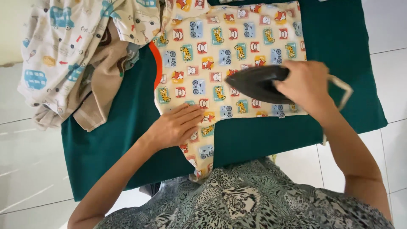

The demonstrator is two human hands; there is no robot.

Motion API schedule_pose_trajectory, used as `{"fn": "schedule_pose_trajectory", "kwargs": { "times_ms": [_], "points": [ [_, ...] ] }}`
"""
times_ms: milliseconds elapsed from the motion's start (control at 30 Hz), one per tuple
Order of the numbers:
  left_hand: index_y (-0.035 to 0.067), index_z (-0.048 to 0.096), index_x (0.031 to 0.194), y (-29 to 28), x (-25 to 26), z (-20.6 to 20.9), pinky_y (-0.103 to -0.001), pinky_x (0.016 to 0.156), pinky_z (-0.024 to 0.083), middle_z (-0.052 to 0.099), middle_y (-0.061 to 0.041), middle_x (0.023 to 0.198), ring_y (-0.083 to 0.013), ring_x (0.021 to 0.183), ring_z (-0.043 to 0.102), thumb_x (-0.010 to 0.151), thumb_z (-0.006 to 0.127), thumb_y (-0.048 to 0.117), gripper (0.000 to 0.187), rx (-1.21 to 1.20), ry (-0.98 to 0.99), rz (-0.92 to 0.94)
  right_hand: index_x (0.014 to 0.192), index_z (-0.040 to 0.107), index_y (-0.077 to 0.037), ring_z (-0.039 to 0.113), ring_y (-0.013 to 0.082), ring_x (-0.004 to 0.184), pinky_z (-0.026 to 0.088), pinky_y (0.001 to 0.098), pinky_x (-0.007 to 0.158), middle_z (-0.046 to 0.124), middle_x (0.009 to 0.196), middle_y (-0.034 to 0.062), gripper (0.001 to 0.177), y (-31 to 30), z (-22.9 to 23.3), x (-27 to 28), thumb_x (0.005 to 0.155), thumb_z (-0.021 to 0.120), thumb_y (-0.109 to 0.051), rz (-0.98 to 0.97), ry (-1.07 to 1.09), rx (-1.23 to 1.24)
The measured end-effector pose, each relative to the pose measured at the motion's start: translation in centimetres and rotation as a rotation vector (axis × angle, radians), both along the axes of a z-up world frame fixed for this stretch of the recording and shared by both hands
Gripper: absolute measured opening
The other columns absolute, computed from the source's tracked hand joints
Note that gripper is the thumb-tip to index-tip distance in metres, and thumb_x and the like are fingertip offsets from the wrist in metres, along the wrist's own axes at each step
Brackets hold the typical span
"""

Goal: Ironing and folding baby clothes on a flat surface

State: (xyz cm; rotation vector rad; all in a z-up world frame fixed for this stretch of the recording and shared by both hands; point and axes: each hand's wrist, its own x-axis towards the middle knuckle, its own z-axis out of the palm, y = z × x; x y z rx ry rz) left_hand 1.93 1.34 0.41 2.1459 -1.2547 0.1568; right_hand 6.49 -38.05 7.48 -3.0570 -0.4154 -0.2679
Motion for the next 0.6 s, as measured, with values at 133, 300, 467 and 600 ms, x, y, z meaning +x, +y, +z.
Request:
{"fn": "schedule_pose_trajectory", "kwargs": {
  "times_ms": [133,300,467,600],
  "points": [
    [-0.002,0.071,0.124,0.3,0.3,0.2,-0.044,0.113,0.046,0.069,-0.014,0.135,-0.0285,0.131,0.061,0.091,0.072,0.014,0.037,-0.014,0.002,-0.017,0.089,0.075,-0.005,0.066,0.0247,0.045,0.051,0.0350,0.052,0.069,0.064,0.0100,0.037,4.4,1.5,3.2,0.083,0.081,-0.041,-0.029,0.380,0.074],
    [0.002,0.073,0.123,0.5,0.3,-0.8,-0.043,0.115,0.046,0.071,-0.010,0.131,-0.0253,0.131,0.062,0.093,0.073,0.016,0.033,-0.045,0.089,0.001,0.101,0.069,0.004,0.066,0.0245,0.048,0.052,0.0377,0.045,0.069,0.068,0.0156,0.048,10.4,1.1,5.7,0.100,0.068,-0.044,0.224,0.381,0.067],
    [0.004,0.074,0.122,0.6,0.2,-0.4,-0.044,0.116,0.045,0.072,-0.009,0.130,-0.0241,0.130,0.063,0.091,0.073,0.017,0.033,-0.044,0.099,0.007,0.105,0.064,0.010,0.066,0.0283,0.051,0.053,0.0398,0.046,0.067,0.067,0.0174,0.049,15.9,-0.4,7.8,0.111,0.059,-0.038,0.218,0.181,0.119],
    [0.004,0.074,0.123,0.4,-0.1,-0.9,-0.045,0.117,0.044,0.071,-0.009,0.132,-0.0239,0.131,0.062,0.092,0.073,0.018,0.034,-0.051,0.108,0.002,0.098,0.065,0.009,0.067,0.0341,0.054,0.054,0.0419,0.050,0.066,0.062,0.0192,0.050,17.2,-0.2,7.5,0.108,0.060,-0.040,0.214,-0.010,0.088]
  ]
}}
